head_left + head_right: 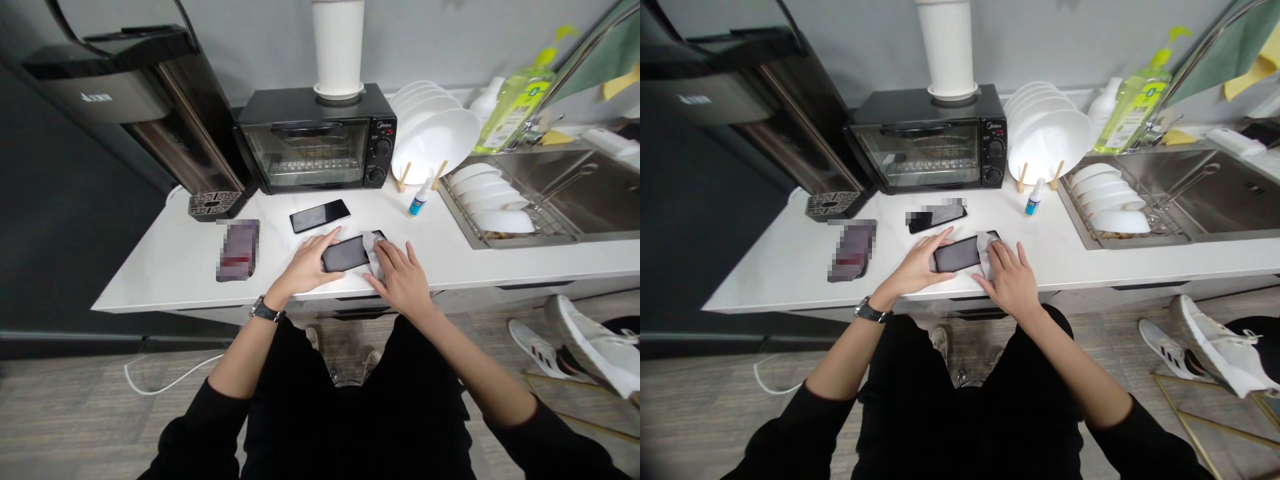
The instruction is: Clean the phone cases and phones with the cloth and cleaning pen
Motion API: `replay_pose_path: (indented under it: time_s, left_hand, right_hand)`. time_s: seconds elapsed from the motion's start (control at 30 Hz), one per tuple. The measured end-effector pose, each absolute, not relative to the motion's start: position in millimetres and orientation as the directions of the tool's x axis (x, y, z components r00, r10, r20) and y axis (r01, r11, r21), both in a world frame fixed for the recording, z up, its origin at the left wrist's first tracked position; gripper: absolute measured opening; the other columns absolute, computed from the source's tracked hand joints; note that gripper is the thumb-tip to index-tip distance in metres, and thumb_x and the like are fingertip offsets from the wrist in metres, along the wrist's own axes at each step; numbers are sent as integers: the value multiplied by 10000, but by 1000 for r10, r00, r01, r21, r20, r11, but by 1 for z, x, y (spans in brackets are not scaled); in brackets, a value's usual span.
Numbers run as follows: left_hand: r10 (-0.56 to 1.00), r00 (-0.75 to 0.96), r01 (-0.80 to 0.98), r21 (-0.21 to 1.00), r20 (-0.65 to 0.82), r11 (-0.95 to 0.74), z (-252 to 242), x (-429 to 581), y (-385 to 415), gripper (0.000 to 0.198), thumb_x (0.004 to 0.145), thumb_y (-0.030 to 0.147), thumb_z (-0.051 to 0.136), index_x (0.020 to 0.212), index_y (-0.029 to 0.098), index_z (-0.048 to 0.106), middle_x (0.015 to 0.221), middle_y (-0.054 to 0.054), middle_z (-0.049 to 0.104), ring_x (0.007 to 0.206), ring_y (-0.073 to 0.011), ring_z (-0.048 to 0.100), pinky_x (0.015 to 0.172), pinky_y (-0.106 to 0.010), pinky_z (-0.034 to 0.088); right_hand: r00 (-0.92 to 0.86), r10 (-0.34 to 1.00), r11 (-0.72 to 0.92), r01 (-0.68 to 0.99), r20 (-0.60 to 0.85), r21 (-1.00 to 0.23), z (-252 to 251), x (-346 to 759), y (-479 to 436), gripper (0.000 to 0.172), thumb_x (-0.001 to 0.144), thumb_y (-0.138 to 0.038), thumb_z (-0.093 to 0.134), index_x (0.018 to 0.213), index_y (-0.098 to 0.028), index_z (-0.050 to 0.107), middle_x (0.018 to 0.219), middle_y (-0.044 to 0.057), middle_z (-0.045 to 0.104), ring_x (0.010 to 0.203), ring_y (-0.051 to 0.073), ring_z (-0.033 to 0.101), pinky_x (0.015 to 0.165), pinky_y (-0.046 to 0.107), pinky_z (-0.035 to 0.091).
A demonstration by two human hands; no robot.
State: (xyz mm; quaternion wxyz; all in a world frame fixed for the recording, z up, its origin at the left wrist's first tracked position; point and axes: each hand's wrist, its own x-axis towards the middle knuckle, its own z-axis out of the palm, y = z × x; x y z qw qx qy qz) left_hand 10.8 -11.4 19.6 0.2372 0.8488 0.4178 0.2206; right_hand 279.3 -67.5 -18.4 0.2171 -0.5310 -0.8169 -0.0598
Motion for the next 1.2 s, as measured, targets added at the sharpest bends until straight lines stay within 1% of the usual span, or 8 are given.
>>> replay_pose_path:
  time_s: [0.17,0.27,0.4,0.5,0.63,0.8,1.03,1.2]
  left_hand:
    - [800,563,575,598,205,-558,17,8,-10,1024,858,475,842,1700,300,285,1479,-94,634,1329,-338,555,1167,-485,398]
    - [793,571,565,599,212,-567,14,5,-7,999,863,447,811,1696,237,300,1469,-127,630,1314,-340,560,1156,-471,413]
    - [786,582,559,598,211,-574,11,3,-6,1049,786,221,748,1709,230,250,1484,-112,624,1331,-319,564,1175,-460,396]
    - [795,572,560,610,205,-560,13,4,-8,1057,798,263,778,1710,243,244,1492,-112,626,1348,-333,556,1177,-476,388]
    - [823,539,594,610,181,-524,17,8,-10,1094,805,431,874,1702,275,268,1497,-109,631,1342,-361,550,1176,-511,380]
    - [821,548,604,602,160,-522,18,10,-10,1082,817,408,881,1701,298,266,1515,-90,620,1361,-353,533,1197,-514,359]
    - [806,561,581,602,190,-547,16,8,-10,1040,861,532,838,1701,282,279,1499,-105,625,1341,-349,544,1178,-489,377]
    - [791,576,573,589,205,-570,11,4,-6,1023,865,444,822,1706,266,268,1484,-108,628,1327,-334,558,1168,-466,394]
  right_hand:
    - [-268,865,391,890,424,-234,-7,235,-53,781,1040,-680,473,1448,-21,577,1464,258,629,1389,411,567,1272,622,318]
    - [-352,841,485,827,411,-284,0,204,-55,693,1047,-614,509,1403,-27,605,1385,249,663,1351,390,591,1276,594,329]
    - [-503,776,625,690,380,-365,4,187,-69,547,1050,-525,550,1389,-100,615,1419,197,663,1365,339,596,1289,573,330]
    - [-555,749,662,654,362,-366,5,211,-78,502,1081,-487,508,1451,-158,589,1473,156,656,1399,313,590,1300,591,303]
    - [-548,770,627,743,326,-233,4,269,-82,580,1098,-527,460,1528,-146,534,1542,168,613,1465,330,539,1314,607,254]
    - [-427,826,489,867,368,-91,-5,295,-73,717,1077,-606,449,1561,-78,487,1556,224,586,1522,391,452,1294,646,257]
    - [-295,849,419,882,438,-218,-9,239,-50,820,1012,-748,442,1462,-76,579,1436,253,633,1364,420,548,1217,617,376]
    - [-465,799,585,748,381,-313,-1,200,-58,884,962,-805,499,1438,-67,591,1435,234,641,1380,383,547,1264,586,340]
